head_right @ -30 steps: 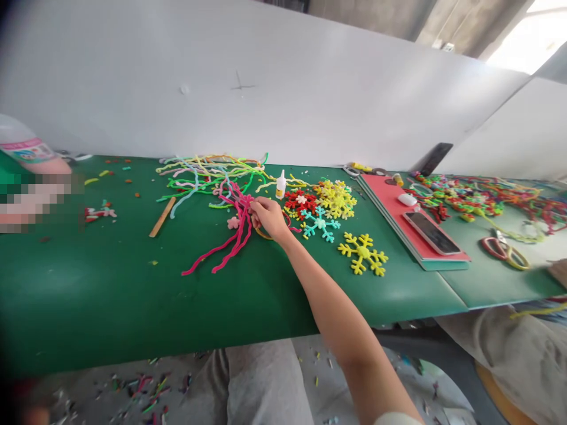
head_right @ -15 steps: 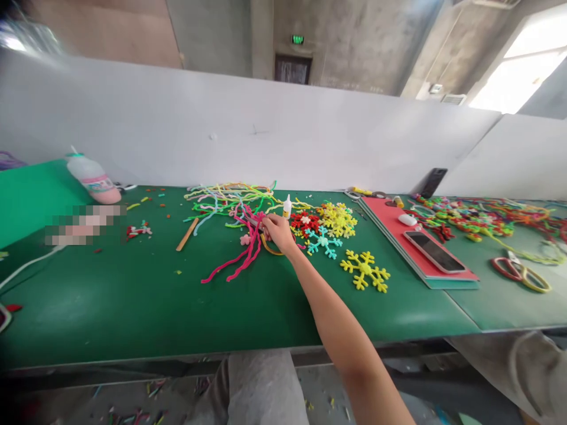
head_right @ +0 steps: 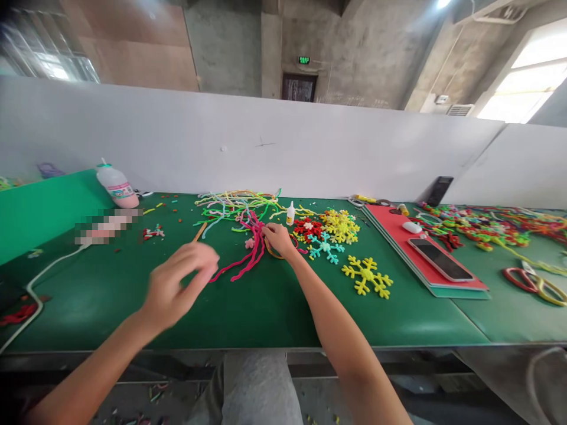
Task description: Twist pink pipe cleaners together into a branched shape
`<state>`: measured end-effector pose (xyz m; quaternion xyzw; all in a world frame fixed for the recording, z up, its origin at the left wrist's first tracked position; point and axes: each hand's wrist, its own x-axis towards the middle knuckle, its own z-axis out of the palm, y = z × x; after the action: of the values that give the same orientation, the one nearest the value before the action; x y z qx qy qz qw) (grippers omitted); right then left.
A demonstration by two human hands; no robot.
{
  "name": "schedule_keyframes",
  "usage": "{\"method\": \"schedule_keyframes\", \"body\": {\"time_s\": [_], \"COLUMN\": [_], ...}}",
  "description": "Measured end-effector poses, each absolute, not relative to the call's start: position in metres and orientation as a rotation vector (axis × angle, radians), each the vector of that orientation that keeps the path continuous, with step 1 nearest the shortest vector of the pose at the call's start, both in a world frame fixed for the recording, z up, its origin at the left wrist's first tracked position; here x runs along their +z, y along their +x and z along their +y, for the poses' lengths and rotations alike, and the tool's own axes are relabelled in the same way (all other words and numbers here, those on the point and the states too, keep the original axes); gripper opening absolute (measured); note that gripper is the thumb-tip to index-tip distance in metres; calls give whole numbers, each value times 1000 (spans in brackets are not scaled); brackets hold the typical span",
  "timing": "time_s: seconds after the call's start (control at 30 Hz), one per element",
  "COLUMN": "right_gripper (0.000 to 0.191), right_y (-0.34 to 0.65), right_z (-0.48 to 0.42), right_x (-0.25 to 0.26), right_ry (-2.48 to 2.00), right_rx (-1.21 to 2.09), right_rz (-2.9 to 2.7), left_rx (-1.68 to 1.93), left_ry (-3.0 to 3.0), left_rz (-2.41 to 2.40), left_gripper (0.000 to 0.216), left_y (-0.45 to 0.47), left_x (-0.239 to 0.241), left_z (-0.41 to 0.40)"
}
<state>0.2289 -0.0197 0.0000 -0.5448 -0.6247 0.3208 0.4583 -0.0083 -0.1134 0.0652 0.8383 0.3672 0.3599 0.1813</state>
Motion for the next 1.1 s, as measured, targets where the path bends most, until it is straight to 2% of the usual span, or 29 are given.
{"method": "schedule_keyframes", "body": {"time_s": [0.17, 0.3, 0.43, 0.63, 0.8, 0.9, 1.03, 1.1], "right_gripper": [27, 30, 25, 26, 27, 25, 34, 28], "right_y": [231, 230, 225, 221, 221, 220, 219, 218], "right_z": [-19, -18, -20, -24, -24, -25, -28, -30], "right_x": [-6, -11, -14, -13, -12, -12, -8, -6], "right_ry": [-1487, -1567, -1622, -1710, -1737, -1752, -1749, -1716], "right_rx": [683, 570, 453, 338, 300, 270, 218, 210], "right_rz": [-1604, -1687, -1791, -1866, -1914, -1916, -1901, -1927], "left_rx": [774, 782, 817, 970, 1131, 1144, 1125, 1095], "left_ry": [2596, 2591, 2585, 2436, 2237, 2181, 2216, 2284], "left_rz": [1271, 1332, 1323, 1306, 1313, 1318, 1340, 1330], "left_gripper": [20, 20, 14, 10, 16, 18, 12, 14], "left_y": [15, 36, 40, 30, 25, 22, 17, 16], "left_x": [39, 13, -7, -8, -5, -8, -16, -18], "left_z": [-46, -13, -8, -3, 4, 10, 16, 18]}}
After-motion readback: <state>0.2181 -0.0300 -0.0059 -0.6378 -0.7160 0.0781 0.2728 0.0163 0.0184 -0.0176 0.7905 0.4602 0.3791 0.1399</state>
